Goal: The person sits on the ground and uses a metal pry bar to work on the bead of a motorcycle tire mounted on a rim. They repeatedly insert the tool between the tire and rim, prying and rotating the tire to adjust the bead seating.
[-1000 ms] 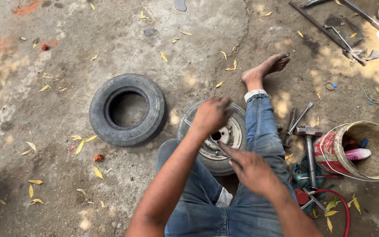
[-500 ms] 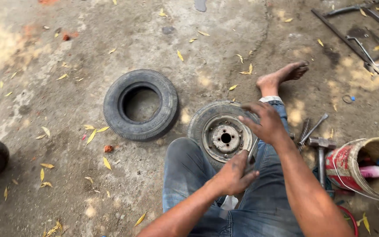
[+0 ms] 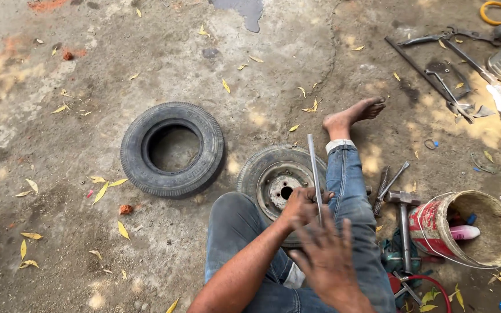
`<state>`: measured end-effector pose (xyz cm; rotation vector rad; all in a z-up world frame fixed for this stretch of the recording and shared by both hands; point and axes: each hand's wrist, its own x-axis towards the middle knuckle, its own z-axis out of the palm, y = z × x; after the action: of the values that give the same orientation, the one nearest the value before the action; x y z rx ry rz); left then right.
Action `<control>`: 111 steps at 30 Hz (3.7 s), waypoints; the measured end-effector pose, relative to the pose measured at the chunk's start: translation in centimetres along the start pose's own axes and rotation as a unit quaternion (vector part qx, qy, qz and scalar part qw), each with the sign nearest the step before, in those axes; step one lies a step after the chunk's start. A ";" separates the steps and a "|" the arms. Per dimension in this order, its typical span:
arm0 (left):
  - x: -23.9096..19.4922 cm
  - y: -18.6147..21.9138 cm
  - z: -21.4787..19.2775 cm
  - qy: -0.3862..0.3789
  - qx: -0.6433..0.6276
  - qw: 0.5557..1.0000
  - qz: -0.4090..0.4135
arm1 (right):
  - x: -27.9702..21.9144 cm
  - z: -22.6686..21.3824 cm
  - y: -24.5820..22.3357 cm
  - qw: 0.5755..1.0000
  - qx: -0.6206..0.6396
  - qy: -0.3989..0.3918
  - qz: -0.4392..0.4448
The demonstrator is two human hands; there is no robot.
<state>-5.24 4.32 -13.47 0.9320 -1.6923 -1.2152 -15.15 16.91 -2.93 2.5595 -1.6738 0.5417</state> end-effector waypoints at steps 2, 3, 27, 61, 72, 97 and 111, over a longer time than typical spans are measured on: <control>0.7 0.9 -0.3 0.004 0.070 0.997 -0.027 | -0.9 0.0 4.6 0.995 0.014 0.047 0.084; 0.6 1.0 -0.1 0.013 0.062 0.998 -0.025 | -1.0 0.4 6.7 0.990 0.049 0.054 0.120; -1.8 -1.3 0.7 -0.032 -0.036 0.998 -0.032 | -2.1 -0.1 3.8 0.982 0.072 0.153 0.078; -1.4 1.2 0.5 0.050 0.002 0.988 0.148 | 14.7 1.8 -0.5 0.984 0.080 -0.150 0.048; -0.6 -1.0 -0.3 -0.050 0.040 0.998 -0.012 | 2.1 -1.8 7.9 0.896 0.100 -0.220 0.372; -1.5 -1.7 0.4 -0.074 0.048 0.992 -0.088 | 8.1 -1.7 8.7 0.955 0.000 -0.145 0.258; -0.6 -3.5 -0.4 -0.036 0.002 0.997 -0.073 | -1.0 -0.6 3.8 0.990 0.111 -0.055 0.070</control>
<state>-4.33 3.80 -16.91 1.0408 -1.7081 -1.3560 -19.01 16.33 -3.28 2.6810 -1.9450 0.6384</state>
